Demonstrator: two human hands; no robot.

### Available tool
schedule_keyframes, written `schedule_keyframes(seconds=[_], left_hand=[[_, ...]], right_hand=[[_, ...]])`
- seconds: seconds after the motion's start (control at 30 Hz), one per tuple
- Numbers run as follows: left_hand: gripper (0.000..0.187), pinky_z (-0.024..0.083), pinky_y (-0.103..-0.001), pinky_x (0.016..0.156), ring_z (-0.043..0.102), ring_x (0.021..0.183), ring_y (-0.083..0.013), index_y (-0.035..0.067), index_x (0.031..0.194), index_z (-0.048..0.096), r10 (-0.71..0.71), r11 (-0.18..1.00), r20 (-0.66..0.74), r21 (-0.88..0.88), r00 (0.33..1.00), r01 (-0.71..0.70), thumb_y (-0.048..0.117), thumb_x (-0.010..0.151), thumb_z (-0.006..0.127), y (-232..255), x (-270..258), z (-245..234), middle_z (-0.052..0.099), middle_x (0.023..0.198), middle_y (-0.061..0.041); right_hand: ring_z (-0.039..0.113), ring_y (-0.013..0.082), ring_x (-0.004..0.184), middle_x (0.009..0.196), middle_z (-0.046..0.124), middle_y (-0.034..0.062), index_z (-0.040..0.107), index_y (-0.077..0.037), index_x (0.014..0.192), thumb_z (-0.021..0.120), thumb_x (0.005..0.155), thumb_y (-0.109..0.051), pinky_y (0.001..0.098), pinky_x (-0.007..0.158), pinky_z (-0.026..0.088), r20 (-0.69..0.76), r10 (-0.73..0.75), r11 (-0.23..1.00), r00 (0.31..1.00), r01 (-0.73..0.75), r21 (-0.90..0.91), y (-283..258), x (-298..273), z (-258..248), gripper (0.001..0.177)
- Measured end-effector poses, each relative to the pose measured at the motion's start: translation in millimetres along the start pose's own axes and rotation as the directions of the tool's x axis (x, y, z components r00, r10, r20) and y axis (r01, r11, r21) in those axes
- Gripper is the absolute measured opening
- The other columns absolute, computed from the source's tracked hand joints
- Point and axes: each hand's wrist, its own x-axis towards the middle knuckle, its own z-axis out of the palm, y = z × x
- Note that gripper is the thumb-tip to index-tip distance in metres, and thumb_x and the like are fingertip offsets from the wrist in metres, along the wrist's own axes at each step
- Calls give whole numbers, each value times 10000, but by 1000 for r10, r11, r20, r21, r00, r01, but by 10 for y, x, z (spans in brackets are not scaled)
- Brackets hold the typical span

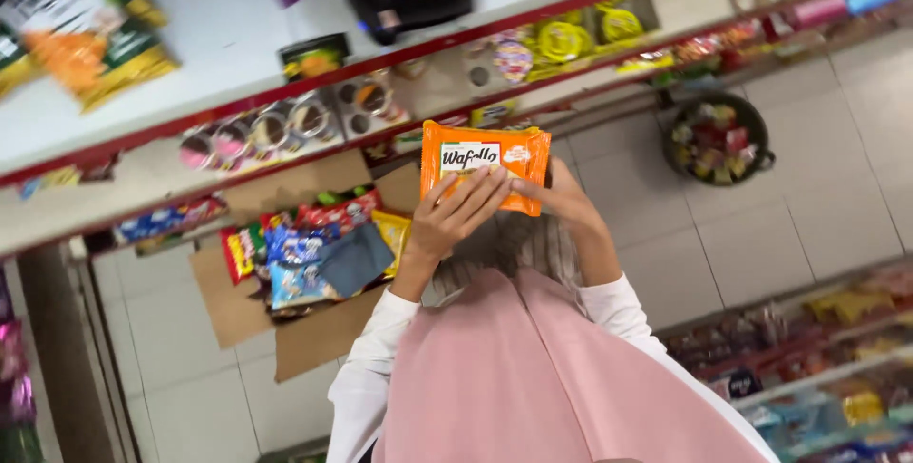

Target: Stocking snack and candy packages onto grocery store shelves from a cardboard box.

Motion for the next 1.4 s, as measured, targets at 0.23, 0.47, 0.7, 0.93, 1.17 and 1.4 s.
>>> schedule_keyframes(seconds=[0.23, 0.47, 0.7, 0.93, 1.17, 1.4], left_hand=[[895, 284, -489, 1235, 365, 1455, -309, 104, 1542, 408, -347, 769, -11, -576, 938, 278, 509, 858, 819, 373, 761, 431, 372, 1567, -126], [834, 393, -408, 1165, 500, 1370, -254, -19, 1510, 385, -480, -191, 560, -818, 675, 543, 331, 891, 820, 1052, 1662, 1760, 513, 1479, -186], [741, 518, -385, 1068, 637, 1258, -263, 56, 1368, 551, -452, 181, 383, -845, 806, 502, 160, 747, 942, 1657, 2937, 1956, 626, 1376, -102], [838, 501, -433, 1025, 607, 1214, -305, 154, 1394, 594, -440, 647, 159, -626, 884, 435, 64, 617, 894, 1654, 3462, 2015, 624, 1346, -74], [853, 551, -400, 1080, 612, 1312, -314, 155, 1452, 563, -498, 604, 133, -655, 857, 453, -144, 675, 750, 1393, 3799, 2412, 599, 1428, -81], [886, 563, -415, 1037, 589, 1320, -371, 136, 1499, 484, -529, 513, 203, -697, 824, 501, -171, 704, 725, 1205, 3989, 2862, 548, 1492, -122]], right_hand=[[647, 188, 1183, 1282, 685, 100, 548, 48, 1381, 825, 813, -108, 364, 1068, 508, -22, -175, 959, 984, 175, 222, -154, 194, -1281, 651], [630, 164, 1212, 1306, 679, 84, 574, 28, 1379, 858, 752, 3, 350, 1066, 510, 160, -325, 943, 932, 305, 136, -647, 547, -2761, 689], [642, 180, 1187, 1287, 666, 71, 519, 1, 1395, 834, 743, 45, 355, 1009, 550, 30, -432, 896, 901, 433, -95, -1275, 367, -3776, 726], [668, 305, 1287, 1350, 690, 143, 675, 21, 1250, 696, 655, 159, 374, 1125, 504, -13, -727, 601, 686, 628, -494, -1678, 489, -4026, 611], [655, 312, 1270, 1351, 664, 142, 683, -14, 1249, 727, 697, 152, 384, 1107, 511, -65, -821, 487, 567, 636, -598, -1839, 983, -4098, 578], [648, 355, 1270, 1381, 639, 136, 595, -67, 1378, 805, 713, 111, 396, 1059, 531, -110, -827, 468, 552, 565, -680, -1773, 1504, -4228, 720]])
